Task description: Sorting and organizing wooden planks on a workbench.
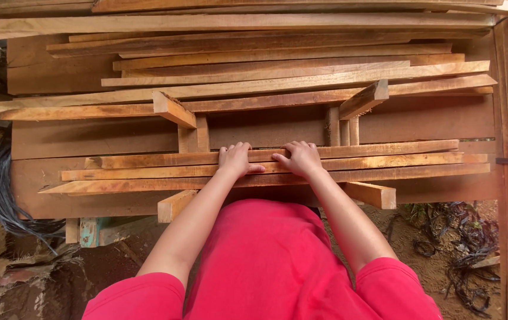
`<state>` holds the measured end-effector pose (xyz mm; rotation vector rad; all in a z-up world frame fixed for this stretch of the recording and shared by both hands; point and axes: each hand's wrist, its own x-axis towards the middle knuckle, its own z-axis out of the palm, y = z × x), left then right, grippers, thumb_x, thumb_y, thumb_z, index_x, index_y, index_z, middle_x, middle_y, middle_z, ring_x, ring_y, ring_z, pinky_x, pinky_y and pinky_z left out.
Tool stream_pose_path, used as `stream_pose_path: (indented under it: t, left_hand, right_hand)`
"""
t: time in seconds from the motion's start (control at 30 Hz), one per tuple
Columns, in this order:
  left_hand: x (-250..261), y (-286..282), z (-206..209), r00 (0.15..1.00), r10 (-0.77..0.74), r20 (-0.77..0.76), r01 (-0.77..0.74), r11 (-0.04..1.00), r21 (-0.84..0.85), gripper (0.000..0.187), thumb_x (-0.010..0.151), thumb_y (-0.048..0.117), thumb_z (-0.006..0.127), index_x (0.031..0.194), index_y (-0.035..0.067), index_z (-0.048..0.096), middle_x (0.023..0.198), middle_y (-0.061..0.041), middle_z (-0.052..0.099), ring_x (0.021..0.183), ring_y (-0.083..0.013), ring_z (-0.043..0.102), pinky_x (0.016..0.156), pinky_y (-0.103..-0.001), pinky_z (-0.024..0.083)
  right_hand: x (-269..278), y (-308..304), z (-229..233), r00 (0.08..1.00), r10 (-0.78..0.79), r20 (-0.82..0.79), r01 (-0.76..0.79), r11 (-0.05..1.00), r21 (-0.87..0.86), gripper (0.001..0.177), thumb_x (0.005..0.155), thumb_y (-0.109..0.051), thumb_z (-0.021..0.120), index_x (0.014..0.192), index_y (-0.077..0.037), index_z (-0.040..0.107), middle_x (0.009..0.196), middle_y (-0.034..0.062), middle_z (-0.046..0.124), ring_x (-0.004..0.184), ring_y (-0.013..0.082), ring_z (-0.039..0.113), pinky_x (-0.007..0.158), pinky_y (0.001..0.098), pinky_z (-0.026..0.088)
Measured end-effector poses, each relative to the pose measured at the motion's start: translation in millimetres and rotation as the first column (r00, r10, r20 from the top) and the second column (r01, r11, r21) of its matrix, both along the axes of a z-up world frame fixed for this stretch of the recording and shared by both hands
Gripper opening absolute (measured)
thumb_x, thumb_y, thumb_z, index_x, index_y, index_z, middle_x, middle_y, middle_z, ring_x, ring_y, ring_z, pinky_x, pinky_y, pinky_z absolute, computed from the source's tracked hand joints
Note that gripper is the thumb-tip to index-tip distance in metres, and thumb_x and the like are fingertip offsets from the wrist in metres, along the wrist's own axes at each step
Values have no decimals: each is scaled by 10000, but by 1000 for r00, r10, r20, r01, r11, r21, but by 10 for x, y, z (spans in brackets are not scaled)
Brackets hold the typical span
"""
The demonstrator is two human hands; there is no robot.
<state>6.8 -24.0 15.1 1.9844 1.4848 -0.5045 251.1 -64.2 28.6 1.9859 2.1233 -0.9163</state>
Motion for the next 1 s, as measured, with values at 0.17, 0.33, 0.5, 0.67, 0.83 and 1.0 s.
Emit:
stream_pose_path:
  t: [0.17, 0.33, 0.5, 0.67, 0.83, 1.0]
  left_hand:
    - [52, 69, 22, 999, -29, -23, 29, 999, -30, 822, 659, 820, 748, 1260, 274, 621, 1223, 35, 649, 1212, -239, 612, 1023, -470, 400]
    - [48, 100, 56, 998, -55, -18, 55, 998, -10, 813, 648, 841, 729, 1220, 267, 669, 1185, 22, 671, 1190, -243, 637, 1002, -461, 422]
    - [34, -44, 95, 997, -79, 6, 79, 997, -1, 707, 774, 772, 680, 1204, 211, 676, 1166, -40, 705, 1182, -286, 651, 992, -479, 439]
    - [34, 40, 126, 999, -54, -3, 54, 998, -12, 740, 776, 770, 685, 1249, 204, 637, 1218, -32, 685, 1214, -291, 621, 989, -487, 448]
    - [43, -4, -38, 999, -50, -17, 50, 999, -2, 768, 727, 804, 704, 1235, 232, 637, 1188, 0, 690, 1191, -281, 623, 964, -480, 454]
    - [68, 20, 35, 998, -51, -32, 51, 998, -21, 743, 735, 762, 731, 1247, 233, 629, 1212, 0, 694, 1205, -289, 621, 981, -500, 440]
  right_hand:
    - [30, 13, -49, 1000, -12, -27, 10, 998, -70, 557, 956, -708, 499, 1236, -273, 706, 1175, -15, 734, 1198, 221, 641, 1076, 466, 402]
    - [8, 69, 30, 1000, 17, -3, -17, 997, -79, 568, 956, -721, 470, 1256, -292, 689, 1189, -27, 729, 1215, 206, 633, 1084, 455, 405]
    - [-14, -14, 63, 999, 40, 30, -37, 996, -79, 637, 932, -756, 472, 1264, -257, 688, 1204, -12, 738, 1199, 212, 657, 1055, 448, 432]
    - [23, 37, -53, 999, -3, -37, 2, 1000, -28, 596, 899, -750, 542, 1210, -267, 704, 1158, -23, 736, 1182, 212, 648, 1086, 457, 402]
    - [-44, -33, -6, 998, -43, -37, 45, 998, 35, 545, 911, -733, 571, 1170, -270, 697, 1110, -29, 731, 1152, 196, 649, 1074, 445, 397]
    - [-166, 221, 284, 991, -13, 133, 45, 970, -240, 831, 810, -918, 418, 1200, -223, 654, 1154, 108, 756, 1167, 317, 700, 978, 470, 507]
